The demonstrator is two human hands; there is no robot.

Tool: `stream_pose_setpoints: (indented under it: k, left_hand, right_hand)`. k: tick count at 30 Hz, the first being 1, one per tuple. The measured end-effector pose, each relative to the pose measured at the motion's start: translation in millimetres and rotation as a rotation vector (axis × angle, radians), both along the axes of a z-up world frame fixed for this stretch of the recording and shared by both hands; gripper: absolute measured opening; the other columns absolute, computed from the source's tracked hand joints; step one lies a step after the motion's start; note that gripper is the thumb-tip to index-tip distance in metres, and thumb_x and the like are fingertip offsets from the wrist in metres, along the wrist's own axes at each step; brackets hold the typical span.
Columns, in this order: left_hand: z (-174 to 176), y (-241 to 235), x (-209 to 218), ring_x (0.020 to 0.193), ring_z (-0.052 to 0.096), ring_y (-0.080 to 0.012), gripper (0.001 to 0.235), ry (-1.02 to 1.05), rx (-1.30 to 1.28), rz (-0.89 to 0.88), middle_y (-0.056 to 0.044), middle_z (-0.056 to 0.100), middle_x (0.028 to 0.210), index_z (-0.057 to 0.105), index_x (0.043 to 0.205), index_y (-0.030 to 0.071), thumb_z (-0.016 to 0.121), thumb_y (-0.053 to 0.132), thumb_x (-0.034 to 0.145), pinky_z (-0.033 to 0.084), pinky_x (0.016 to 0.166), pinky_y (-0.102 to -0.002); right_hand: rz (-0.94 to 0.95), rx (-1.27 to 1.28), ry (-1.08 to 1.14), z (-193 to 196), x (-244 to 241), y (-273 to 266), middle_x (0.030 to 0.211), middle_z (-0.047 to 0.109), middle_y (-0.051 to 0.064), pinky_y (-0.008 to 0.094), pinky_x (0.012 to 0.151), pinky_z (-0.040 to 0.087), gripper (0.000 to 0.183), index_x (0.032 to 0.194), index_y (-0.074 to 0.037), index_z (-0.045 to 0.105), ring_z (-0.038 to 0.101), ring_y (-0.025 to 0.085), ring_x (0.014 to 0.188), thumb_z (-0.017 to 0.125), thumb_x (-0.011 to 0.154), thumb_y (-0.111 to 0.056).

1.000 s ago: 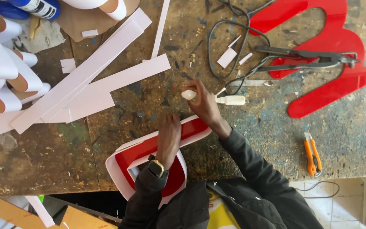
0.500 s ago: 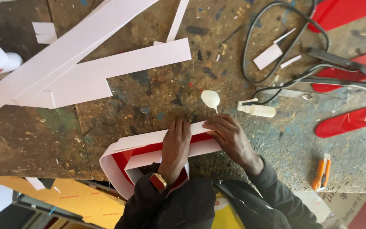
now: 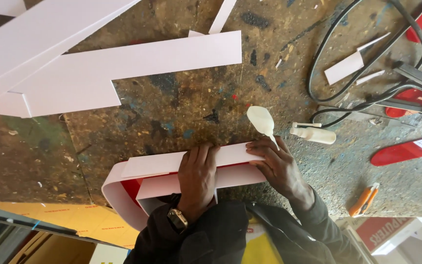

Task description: Fabricating a 3D sign letter by gluing a white plastic border strip to a red acrylic letter 'D'.

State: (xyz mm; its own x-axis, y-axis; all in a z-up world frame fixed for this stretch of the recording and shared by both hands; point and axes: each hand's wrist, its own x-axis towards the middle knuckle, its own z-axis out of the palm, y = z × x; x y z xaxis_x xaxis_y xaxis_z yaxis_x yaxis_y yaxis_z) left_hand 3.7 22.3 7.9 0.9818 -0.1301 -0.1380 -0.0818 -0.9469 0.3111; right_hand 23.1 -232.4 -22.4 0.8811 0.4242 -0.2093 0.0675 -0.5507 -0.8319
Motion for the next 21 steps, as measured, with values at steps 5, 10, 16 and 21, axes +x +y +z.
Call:
stream_pose_setpoints:
  k: [5,10,16,21]
  left_hand:
    - [-9,-1,-6,0.101,0.074,-0.0213,0.007,-0.019,0.019,-0.013,-0.002,0.073,0.108,0.078,0.104,0.018,0.079,0.02,0.111,0.06,0.091,-0.036]
    - [-6,-2,-1,0.097,0.073,-0.0203,0.018,-0.031,0.074,-0.004,-0.002,0.072,0.104,0.075,0.095,0.016,0.077,0.02,0.113,0.061,0.09,-0.036]
    - [-1,-1,5,0.096,0.074,-0.0206,0.015,0.007,0.052,-0.012,-0.004,0.073,0.106,0.076,0.099,0.014,0.078,0.02,0.113,0.061,0.092,-0.036]
    - [3,0,6,0.097,0.075,-0.0196,0.017,0.02,0.085,-0.055,-0.003,0.073,0.106,0.076,0.098,0.014,0.077,0.021,0.114,0.063,0.091,-0.035]
  right_hand:
    - [-0.011,-0.052,-0.038,11,6,15,0.123,0.085,0.005,0.062,0.112,0.054,0.038,0.123,-0.015,0.084,0.079,0.038,0.119,0.081,0.104,-0.047]
    - [-0.026,-0.121,-0.04,11,2,16,0.124,0.085,0.002,0.066,0.115,0.05,0.038,0.126,-0.016,0.081,0.08,0.035,0.12,0.081,0.103,-0.048]
    - [-0.012,-0.156,-0.028,11,4,16,0.123,0.086,-0.001,0.064,0.113,0.052,0.036,0.122,-0.019,0.081,0.081,0.033,0.12,0.081,0.102,-0.049]
    - [-0.033,-0.054,-0.019,5,-2,12,0.123,0.086,0.006,0.064,0.11,0.054,0.03,0.117,-0.014,0.082,0.081,0.039,0.121,0.089,0.099,-0.037]
